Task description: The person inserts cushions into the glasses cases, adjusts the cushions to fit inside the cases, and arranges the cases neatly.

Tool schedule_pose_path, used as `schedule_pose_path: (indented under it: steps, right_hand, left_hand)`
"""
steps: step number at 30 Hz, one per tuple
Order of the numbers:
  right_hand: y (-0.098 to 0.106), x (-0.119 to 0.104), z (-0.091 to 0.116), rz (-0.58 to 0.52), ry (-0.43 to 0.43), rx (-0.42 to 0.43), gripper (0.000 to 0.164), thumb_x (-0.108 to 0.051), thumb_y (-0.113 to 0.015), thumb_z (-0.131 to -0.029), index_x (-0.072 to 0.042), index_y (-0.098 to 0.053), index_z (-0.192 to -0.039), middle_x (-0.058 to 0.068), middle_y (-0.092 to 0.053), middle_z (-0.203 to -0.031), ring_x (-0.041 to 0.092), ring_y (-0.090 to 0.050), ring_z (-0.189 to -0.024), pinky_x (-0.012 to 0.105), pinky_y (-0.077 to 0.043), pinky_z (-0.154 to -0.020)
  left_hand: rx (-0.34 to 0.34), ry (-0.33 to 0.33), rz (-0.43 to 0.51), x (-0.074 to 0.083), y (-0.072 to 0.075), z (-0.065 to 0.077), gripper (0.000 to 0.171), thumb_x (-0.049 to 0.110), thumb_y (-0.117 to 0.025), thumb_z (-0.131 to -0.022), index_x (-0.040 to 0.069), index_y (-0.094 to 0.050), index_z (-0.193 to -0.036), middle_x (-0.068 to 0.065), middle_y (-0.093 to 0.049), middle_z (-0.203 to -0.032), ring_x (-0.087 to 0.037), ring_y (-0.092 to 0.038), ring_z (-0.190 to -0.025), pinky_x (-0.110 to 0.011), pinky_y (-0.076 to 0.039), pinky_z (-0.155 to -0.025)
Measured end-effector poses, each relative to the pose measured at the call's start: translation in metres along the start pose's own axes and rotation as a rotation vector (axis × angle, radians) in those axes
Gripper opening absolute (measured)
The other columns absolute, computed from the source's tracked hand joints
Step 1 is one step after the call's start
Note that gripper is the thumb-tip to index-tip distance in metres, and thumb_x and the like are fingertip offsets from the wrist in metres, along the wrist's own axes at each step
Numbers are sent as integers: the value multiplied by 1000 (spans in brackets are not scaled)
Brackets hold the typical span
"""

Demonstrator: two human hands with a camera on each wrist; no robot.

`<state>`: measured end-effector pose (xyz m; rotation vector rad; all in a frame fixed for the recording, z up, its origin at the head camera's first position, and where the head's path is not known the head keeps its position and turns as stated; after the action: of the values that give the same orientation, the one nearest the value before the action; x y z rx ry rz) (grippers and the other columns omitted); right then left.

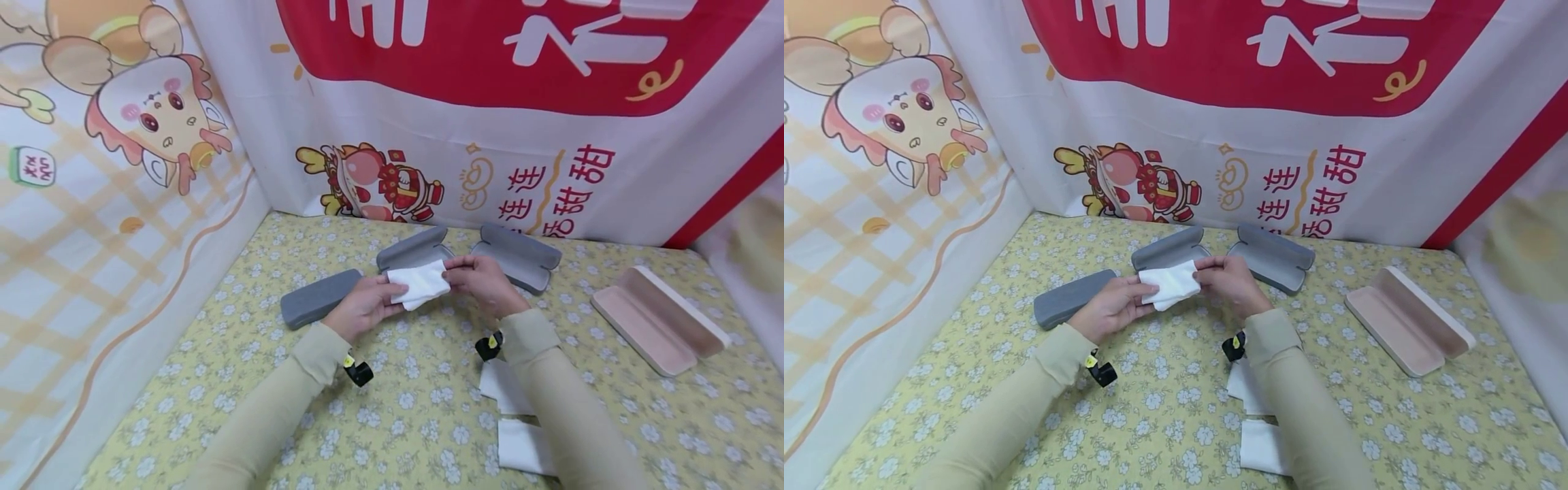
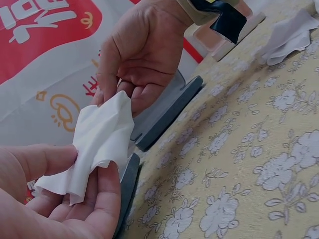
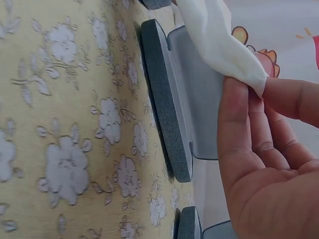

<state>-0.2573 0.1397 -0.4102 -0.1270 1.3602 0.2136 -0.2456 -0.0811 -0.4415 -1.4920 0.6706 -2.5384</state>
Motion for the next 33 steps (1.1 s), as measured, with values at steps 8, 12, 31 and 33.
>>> schedule_pose_path:
  steps: [8, 12, 31, 33]
  right_hand:
    - [-5, -5, -21, 45, 25, 53, 24, -3, -68, -95, 6, -65, -117, 18, -63, -113, 22, -65, -89, 50, -54, -93]
    - [-8, -3, -30, 51, 25, 68, 22, -2, -68, -94, 6, -66, -115, 19, -62, -114, 25, -65, -91, 54, -52, -96]
    - [-12, 9, -65, 44, -7, 181, 22, 6, -65, -93, 6, -65, -115, 15, -63, -106, 20, -63, -87, 37, -58, -83]
    - [-12, 11, -68, 56, -7, 197, 22, 5, -65, -94, 5, -65, -116, 14, -65, -105, 19, -63, -87, 35, -58, -81]
  left_hand:
    - [35, -14, 88, 5, 2, -12, 44, -6, -63, -95, -1, -55, -138, -19, -59, -134, -32, -58, -123, -41, -49, -102]
    - [44, -25, 126, 8, 0, -13, 43, -7, -62, -95, -4, -54, -137, -18, -60, -131, -31, -60, -121, -40, -49, -102]
    - [84, -55, 347, 14, 6, -24, 68, -13, -62, -92, -2, -33, -152, -20, -53, -135, -30, -55, -123, -40, -42, -109]
    - [93, -49, 381, 14, 4, -24, 69, -13, -61, -92, -1, -32, -153, -20, -50, -137, -30, -52, -125, -40, -41, -110]
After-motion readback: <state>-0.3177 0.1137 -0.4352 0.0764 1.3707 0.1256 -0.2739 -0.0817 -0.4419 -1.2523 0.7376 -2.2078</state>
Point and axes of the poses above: each hand's wrist, its own z-axis away from the middle knuckle, its own y-axis out of the back of the hand, x = y × z, the point moved 3 cm from there along -z, towards the middle knuckle
